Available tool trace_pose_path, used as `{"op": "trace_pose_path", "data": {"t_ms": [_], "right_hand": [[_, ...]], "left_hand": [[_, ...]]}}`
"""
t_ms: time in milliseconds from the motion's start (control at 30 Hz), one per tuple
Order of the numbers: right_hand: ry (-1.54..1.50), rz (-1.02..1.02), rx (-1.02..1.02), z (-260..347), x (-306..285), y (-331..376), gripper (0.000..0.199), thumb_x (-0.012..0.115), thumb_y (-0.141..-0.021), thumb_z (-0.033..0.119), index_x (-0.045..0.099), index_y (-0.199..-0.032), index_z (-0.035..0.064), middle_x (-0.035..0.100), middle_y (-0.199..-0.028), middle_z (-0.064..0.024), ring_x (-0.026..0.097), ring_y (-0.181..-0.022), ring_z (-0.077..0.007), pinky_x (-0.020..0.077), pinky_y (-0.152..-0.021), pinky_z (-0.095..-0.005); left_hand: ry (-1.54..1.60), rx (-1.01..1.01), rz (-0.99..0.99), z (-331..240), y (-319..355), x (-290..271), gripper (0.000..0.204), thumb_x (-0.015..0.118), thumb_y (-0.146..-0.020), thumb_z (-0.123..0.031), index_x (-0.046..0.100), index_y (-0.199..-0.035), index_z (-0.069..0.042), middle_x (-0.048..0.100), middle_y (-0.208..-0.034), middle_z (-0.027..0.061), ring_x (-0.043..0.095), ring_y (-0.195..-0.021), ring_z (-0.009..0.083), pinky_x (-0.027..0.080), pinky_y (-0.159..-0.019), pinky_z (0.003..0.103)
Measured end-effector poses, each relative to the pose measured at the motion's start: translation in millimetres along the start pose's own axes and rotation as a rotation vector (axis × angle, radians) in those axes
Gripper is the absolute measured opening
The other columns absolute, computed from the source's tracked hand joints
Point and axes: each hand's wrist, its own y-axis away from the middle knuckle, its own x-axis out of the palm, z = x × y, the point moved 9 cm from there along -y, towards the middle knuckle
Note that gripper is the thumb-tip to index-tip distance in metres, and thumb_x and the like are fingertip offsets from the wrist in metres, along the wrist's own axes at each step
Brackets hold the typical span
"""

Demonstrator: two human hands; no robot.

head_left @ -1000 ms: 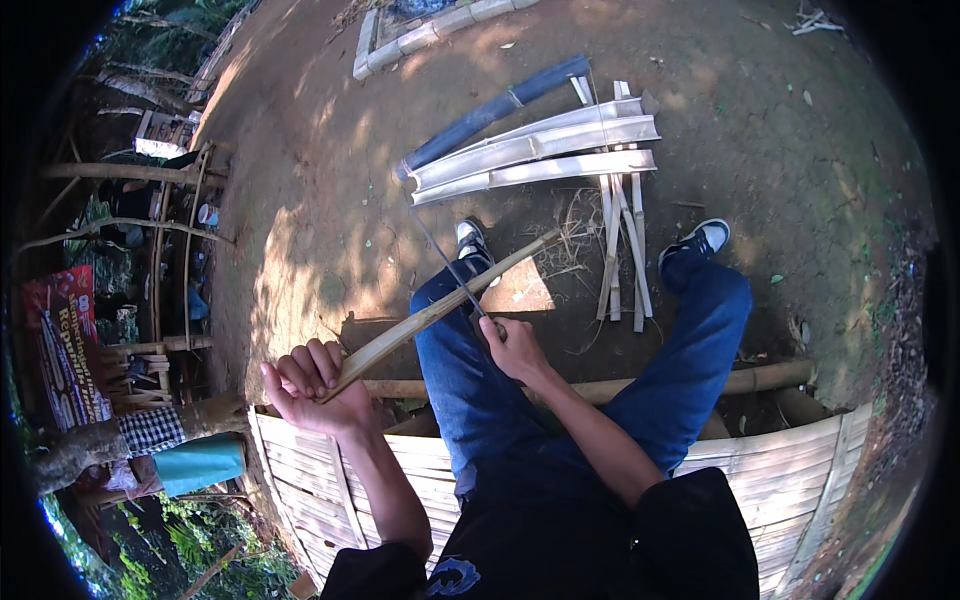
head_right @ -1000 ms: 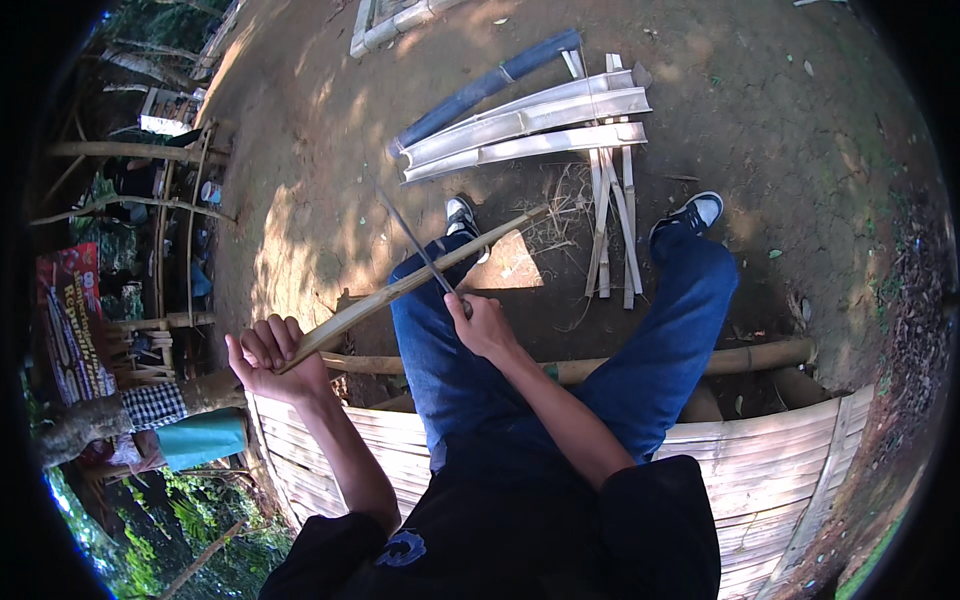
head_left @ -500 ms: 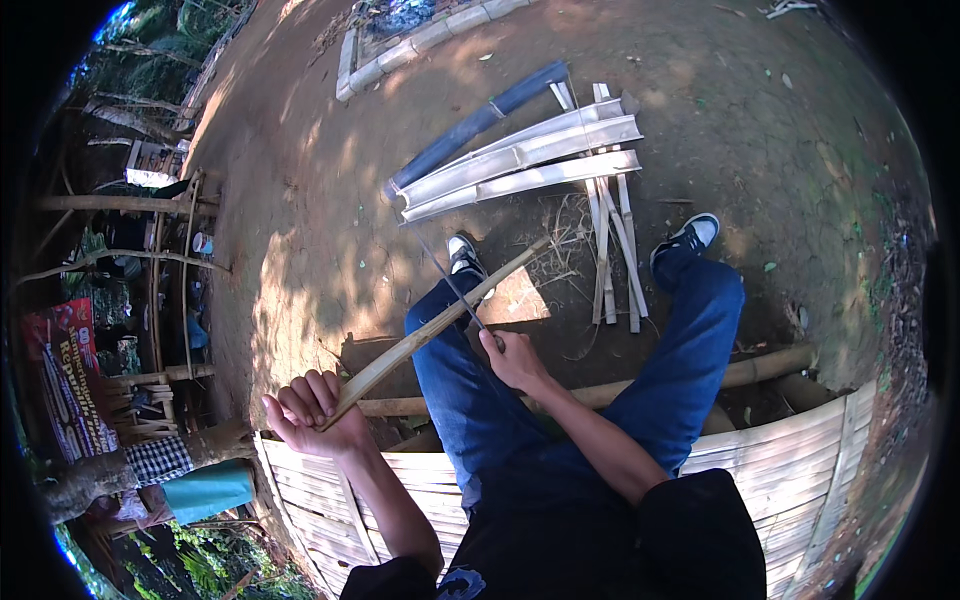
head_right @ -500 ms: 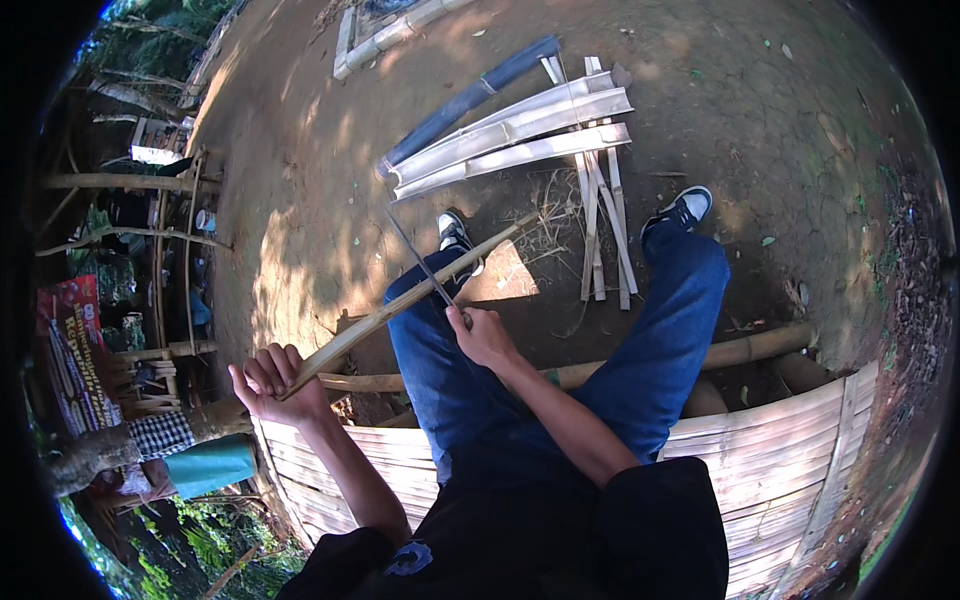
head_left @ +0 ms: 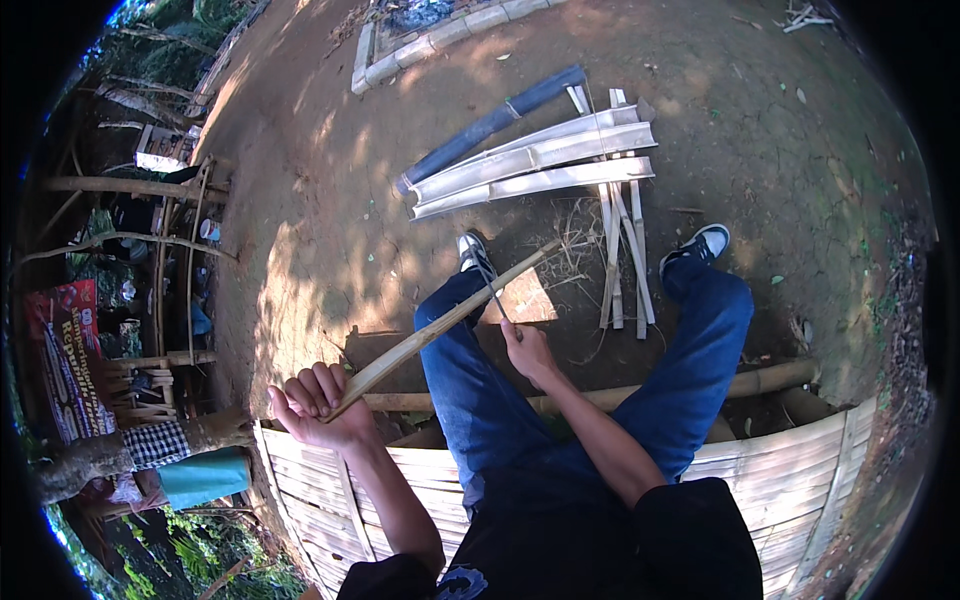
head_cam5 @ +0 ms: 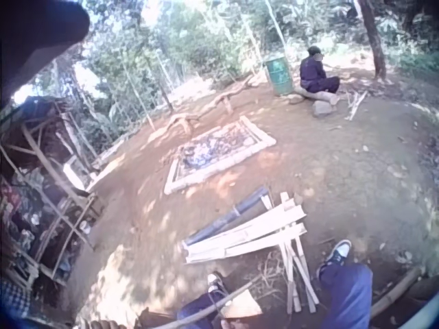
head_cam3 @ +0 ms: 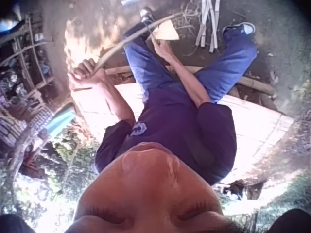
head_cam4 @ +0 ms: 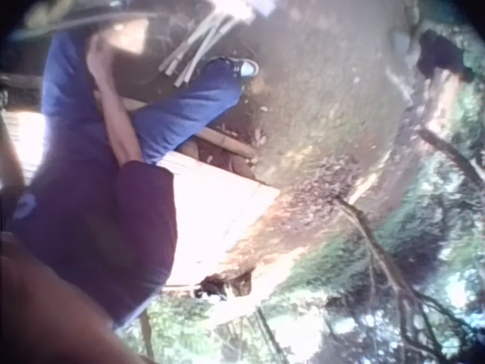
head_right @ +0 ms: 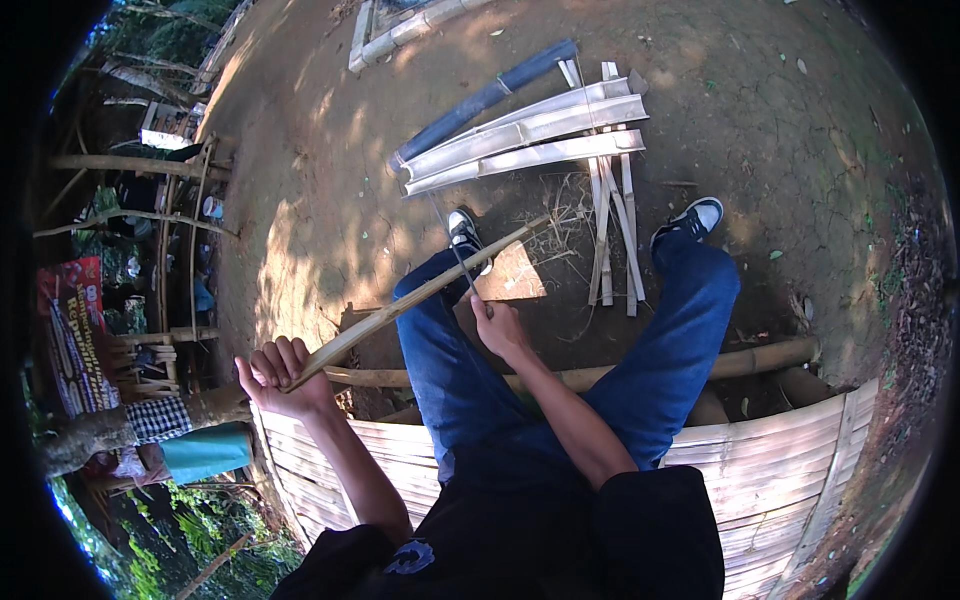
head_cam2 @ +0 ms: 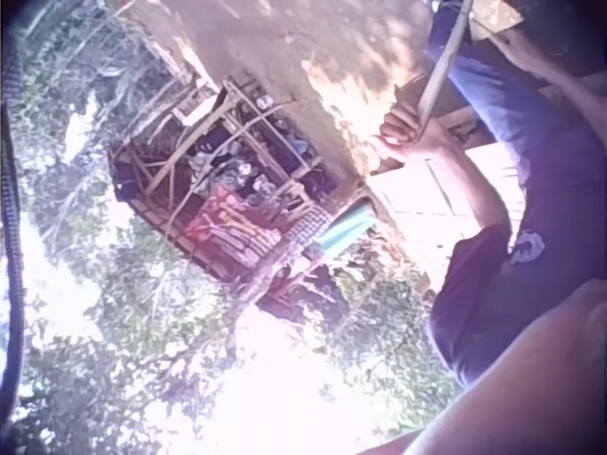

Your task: The person uses a machete to shave and refine thin strips of bamboo while sitting on a bamboo bench, occasionally picking up new strips from a pile on the ground.

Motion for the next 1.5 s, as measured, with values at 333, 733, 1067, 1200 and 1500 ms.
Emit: {"op": "trace_pose_path", "data": {"t_ms": [333,733,1067,1200,1500], "right_hand": [[-0.137,0.194,-0.451,69,8,32,0.042,0.058,-0.09,0.037,0.061,-0.074,-0.0019,0.054,-0.056,-0.019,0.06,-0.056,-0.0365,0.0431,-0.051,-0.041],[-0.05,0.226,-0.452,97,14,66,0.041,0.06,-0.088,0.04,0.063,-0.079,0.0001,0.057,-0.056,-0.0197,0.062,-0.058,-0.0399,0.0477,-0.054,-0.0454],[0.018,-0.01,-0.16,23,-12,7,0.05,0.05,-0.094,0.042,0.06,-0.08,-0.0046,0.058,-0.067,-0.0261,0.062,-0.071,-0.0438,0.0454,-0.059,-0.0448],[0.023,0.125,-0.184,52,-3,27,0.049,0.051,-0.094,0.04,0.059,-0.078,-0.0053,0.057,-0.063,-0.0245,0.06,-0.065,-0.0428,0.0439,-0.058,-0.0441],[-0.002,0.026,-0.32,39,4,10,0.043,0.054,-0.092,0.038,0.059,-0.075,-0.0019,0.056,-0.059,-0.0208,0.06,-0.061,-0.0395,0.0445,-0.055,-0.0436]], "left_hand": [[-0.045,-0.077,0.221,9,1,22,0.058,0.037,-0.099,-0.041,0.034,-0.048,-0.015,0.027,-0.042,-0.0025,0.024,-0.039,0.01,0.019,-0.044,0.026],[-0.001,-0.058,0.3,3,9,13,0.058,0.03,-0.102,-0.041,0.038,-0.052,-0.013,0.029,-0.043,-0.0019,0.024,-0.04,0.0102,0.02,-0.044,0.027],[-0.029,-0.095,0.326,7,2,15,0.058,0.033,-0.1,-0.043,0.035,-0.05,-0.014,0.028,-0.042,-0.0017,0.025,-0.04,0.0108,0.02,-0.044,0.027],[-0.023,-0.079,0.361,9,15,21,0.058,0.03,-0.101,-0.044,0.039,-0.053,-0.012,0.03,-0.043,-0.0023,0.026,-0.04,0.0105,0.022,-0.044,0.027],[-0.026,-0.049,0.221,9,7,25,0.059,0.03,-0.1,-0.042,0.037,-0.051,-0.011,0.029,-0.045,-0.0009,0.026,-0.041,0.0123,0.023,-0.046,0.028]]}}
